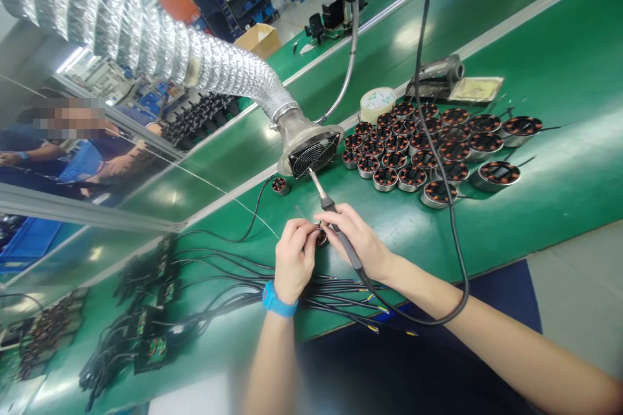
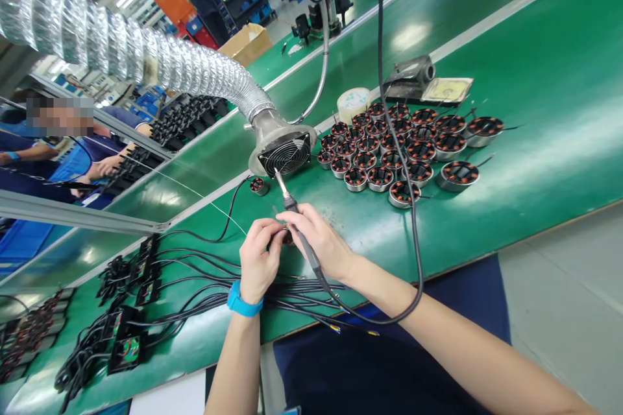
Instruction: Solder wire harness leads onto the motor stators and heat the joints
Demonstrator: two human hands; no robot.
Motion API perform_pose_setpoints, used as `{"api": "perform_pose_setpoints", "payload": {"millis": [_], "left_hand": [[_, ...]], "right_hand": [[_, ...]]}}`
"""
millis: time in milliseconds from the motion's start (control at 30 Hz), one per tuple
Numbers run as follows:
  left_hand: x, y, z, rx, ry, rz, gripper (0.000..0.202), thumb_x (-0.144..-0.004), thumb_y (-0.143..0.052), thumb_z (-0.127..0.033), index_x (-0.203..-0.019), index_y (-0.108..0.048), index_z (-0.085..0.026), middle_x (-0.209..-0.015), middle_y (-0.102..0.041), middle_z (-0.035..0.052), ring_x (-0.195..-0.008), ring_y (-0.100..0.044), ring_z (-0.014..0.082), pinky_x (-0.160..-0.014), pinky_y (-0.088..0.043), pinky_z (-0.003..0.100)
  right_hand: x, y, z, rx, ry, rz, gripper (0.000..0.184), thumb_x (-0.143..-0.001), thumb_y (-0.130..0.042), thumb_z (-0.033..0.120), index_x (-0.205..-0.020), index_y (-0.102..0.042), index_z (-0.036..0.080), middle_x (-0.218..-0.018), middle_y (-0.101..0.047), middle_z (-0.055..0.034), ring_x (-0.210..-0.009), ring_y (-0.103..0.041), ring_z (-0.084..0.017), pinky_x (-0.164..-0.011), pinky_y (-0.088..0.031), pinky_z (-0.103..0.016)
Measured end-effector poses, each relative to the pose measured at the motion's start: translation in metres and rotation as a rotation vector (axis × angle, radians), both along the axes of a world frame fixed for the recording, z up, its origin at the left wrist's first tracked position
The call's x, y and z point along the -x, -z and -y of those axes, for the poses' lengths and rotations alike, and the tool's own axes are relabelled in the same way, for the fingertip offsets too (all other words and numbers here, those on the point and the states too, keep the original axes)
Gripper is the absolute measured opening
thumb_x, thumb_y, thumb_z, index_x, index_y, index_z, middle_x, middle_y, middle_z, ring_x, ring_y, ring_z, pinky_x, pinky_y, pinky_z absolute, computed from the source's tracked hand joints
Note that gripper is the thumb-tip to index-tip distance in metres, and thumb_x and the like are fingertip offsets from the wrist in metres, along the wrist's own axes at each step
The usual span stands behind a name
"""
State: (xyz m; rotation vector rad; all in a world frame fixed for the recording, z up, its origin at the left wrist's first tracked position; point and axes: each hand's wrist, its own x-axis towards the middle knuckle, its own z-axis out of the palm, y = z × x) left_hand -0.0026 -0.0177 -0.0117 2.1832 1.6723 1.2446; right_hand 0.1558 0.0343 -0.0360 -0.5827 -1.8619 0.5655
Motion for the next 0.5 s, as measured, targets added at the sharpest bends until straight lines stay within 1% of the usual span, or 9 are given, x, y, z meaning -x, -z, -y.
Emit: {"api": "perform_pose_setpoints", "payload": {"millis": [133,200,267,333,400,500], "left_hand": [[-0.0006,0.0016,0.0010,0.013,0.000,-0.042,0.016,-0.098,-0.052,-0.014,-0.103,-0.065,-0.020,-0.099,-0.064,0.0072,-0.091,-0.064,0.0170,-0.081,-0.052,0.028],[-0.0018,0.0018,0.0016,0.023,0.005,-0.032,0.016,-0.099,-0.050,-0.015,-0.103,-0.064,-0.020,-0.098,-0.063,0.0073,-0.091,-0.063,0.0171,-0.080,-0.052,0.028],[-0.0032,0.0013,0.0022,0.045,0.005,-0.010,0.015,-0.099,-0.049,-0.015,-0.099,-0.063,-0.020,-0.096,-0.062,0.0068,-0.088,-0.061,0.0167,-0.079,-0.050,0.028],[-0.0047,-0.0003,0.0024,0.066,-0.017,0.008,0.016,-0.100,-0.049,-0.016,-0.092,-0.062,-0.019,-0.093,-0.062,0.0057,-0.086,-0.059,0.0166,-0.078,-0.048,0.029],[-0.0057,-0.0028,0.0025,0.080,-0.049,0.012,0.018,-0.100,-0.050,-0.018,-0.086,-0.061,-0.019,-0.090,-0.062,0.0049,-0.087,-0.058,0.0174,-0.079,-0.047,0.030],[-0.0061,-0.0074,0.0020,0.108,-0.068,0.022,0.020,-0.099,-0.051,-0.019,-0.082,-0.061,-0.020,-0.089,-0.064,0.0042,-0.090,-0.056,0.0186,-0.083,-0.045,0.032]], "right_hand": [[0.0005,0.0051,-0.0011,-0.051,-0.012,0.043,0.046,-0.099,-0.048,0.012,-0.143,-0.046,0.027,-0.112,-0.056,-0.0093,-0.104,-0.063,-0.021,-0.091,-0.059,-0.036],[0.0002,0.0055,-0.0015,-0.094,-0.002,0.064,0.050,-0.099,-0.048,0.011,-0.146,-0.044,0.027,-0.112,-0.056,-0.0097,-0.103,-0.063,-0.021,-0.090,-0.058,-0.036],[-0.0005,0.0050,-0.0014,-0.154,0.014,0.093,0.051,-0.099,-0.047,0.010,-0.147,-0.043,0.027,-0.112,-0.057,-0.0101,-0.101,-0.063,-0.021,-0.088,-0.059,-0.036],[-0.0009,0.0045,-0.0010,-0.205,0.027,0.122,0.051,-0.099,-0.047,0.010,-0.147,-0.044,0.027,-0.111,-0.058,-0.0100,-0.100,-0.063,-0.021,-0.087,-0.059,-0.036],[-0.0005,0.0045,-0.0006,-0.209,0.031,0.130,0.049,-0.100,-0.047,0.011,-0.146,-0.045,0.028,-0.112,-0.059,-0.0096,-0.101,-0.064,-0.021,-0.087,-0.059,-0.036],[0.0003,0.0031,-0.0011,-0.157,0.066,0.063,0.046,-0.099,-0.051,0.011,-0.142,-0.050,0.027,-0.113,-0.059,-0.0099,-0.105,-0.064,-0.021,-0.090,-0.058,-0.036]]}}
